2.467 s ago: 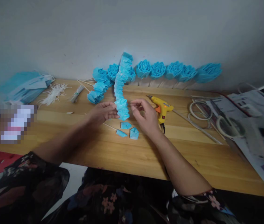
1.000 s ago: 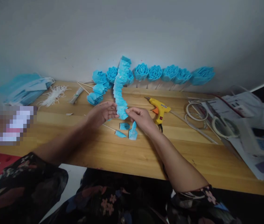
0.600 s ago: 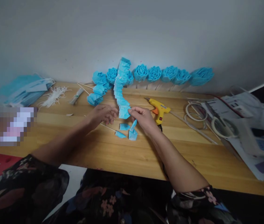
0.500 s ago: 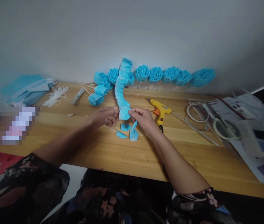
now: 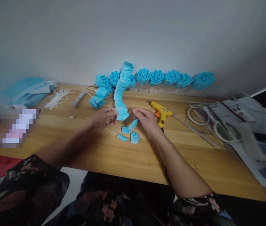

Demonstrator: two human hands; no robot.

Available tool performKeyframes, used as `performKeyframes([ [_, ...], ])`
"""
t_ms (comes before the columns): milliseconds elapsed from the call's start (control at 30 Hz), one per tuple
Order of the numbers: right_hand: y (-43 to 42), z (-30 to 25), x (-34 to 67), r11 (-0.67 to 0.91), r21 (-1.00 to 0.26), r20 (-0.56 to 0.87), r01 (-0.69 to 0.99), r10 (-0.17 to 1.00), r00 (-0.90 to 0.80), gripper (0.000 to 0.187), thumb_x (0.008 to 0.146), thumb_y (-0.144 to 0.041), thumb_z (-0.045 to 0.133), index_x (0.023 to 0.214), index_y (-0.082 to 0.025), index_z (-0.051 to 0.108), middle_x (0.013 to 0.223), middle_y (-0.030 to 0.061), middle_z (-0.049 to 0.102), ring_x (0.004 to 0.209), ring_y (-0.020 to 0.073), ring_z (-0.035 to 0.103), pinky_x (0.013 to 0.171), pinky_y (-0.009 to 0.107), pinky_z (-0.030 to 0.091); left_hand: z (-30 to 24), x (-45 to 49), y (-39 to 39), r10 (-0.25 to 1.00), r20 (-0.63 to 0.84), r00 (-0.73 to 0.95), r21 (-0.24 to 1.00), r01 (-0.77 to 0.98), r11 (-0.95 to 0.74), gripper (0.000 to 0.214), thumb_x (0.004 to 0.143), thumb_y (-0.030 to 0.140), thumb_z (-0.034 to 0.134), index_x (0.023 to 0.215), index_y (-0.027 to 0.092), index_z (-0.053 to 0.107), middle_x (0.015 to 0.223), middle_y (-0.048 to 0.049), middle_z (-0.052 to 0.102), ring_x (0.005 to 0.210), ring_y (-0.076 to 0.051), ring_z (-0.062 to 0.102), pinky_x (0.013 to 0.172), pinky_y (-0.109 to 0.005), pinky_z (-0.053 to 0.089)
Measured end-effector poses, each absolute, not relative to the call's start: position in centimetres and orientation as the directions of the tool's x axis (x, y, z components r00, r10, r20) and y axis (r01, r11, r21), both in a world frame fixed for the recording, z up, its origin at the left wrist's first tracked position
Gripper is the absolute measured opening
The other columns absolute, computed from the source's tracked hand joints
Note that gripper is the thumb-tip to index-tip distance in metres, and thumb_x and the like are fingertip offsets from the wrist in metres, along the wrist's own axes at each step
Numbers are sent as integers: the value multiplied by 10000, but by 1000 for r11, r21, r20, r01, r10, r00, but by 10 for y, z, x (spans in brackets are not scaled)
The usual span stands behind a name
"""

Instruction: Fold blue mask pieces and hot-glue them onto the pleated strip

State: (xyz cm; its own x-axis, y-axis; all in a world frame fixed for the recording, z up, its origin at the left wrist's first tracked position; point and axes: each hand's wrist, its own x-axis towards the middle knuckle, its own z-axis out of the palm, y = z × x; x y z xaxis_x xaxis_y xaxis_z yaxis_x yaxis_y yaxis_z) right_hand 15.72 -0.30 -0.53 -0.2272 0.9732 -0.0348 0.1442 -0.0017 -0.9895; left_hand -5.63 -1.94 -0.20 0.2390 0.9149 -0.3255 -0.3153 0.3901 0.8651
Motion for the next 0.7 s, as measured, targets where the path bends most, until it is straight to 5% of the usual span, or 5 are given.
performKeyframes([
  [167, 4, -7, 165, -43, -997, -52, 58, 985, -166, 381, 791, -568, 759, 973, -235, 792, 802, 17, 704, 732, 172, 622, 721, 325, 532, -1, -60, -16, 945, -293, 143, 848, -417, 326, 229, 832, 217, 792, 769, 129, 590, 638, 8, 634, 530, -85, 612, 457, -182, 408],
  [367, 8, -22, 167, -78, -989, -114, 127, 946, -305, 427, 778, -430, 812, 1142, -211, 770, 806, 22, 731, 689, 154, 661, 702, 317, 567, 1, -61, -16, 949, -298, 101, 836, -452, 310, 179, 857, 169, 723, 782, 139, 563, 659, 5, 636, 540, -89, 615, 468, -186, 416],
  [500, 6, -28, 163, 70, -912, -54, 404, 957, -286, 313, 837, -253, 716, 1136, -181, 770, 787, 28, 731, 675, 164, 660, 662, 310, 536, 2, -61, -17, 951, -289, 111, 845, -438, 308, 214, 841, 200, 763, 784, 136, 567, 683, 6, 631, 557, -87, 616, 483, -192, 422],
  [700, -2, -22, 157, 382, -580, 125, 719, 914, -385, 330, 880, -141, 634, 1177, -200, 766, 969, 80, 768, 912, 239, 699, 845, 376, 529, 2, -61, -17, 949, -291, 121, 843, -437, 314, 207, 856, 193, 747, 776, 134, 566, 672, 11, 618, 552, -84, 615, 480, -188, 421],
])
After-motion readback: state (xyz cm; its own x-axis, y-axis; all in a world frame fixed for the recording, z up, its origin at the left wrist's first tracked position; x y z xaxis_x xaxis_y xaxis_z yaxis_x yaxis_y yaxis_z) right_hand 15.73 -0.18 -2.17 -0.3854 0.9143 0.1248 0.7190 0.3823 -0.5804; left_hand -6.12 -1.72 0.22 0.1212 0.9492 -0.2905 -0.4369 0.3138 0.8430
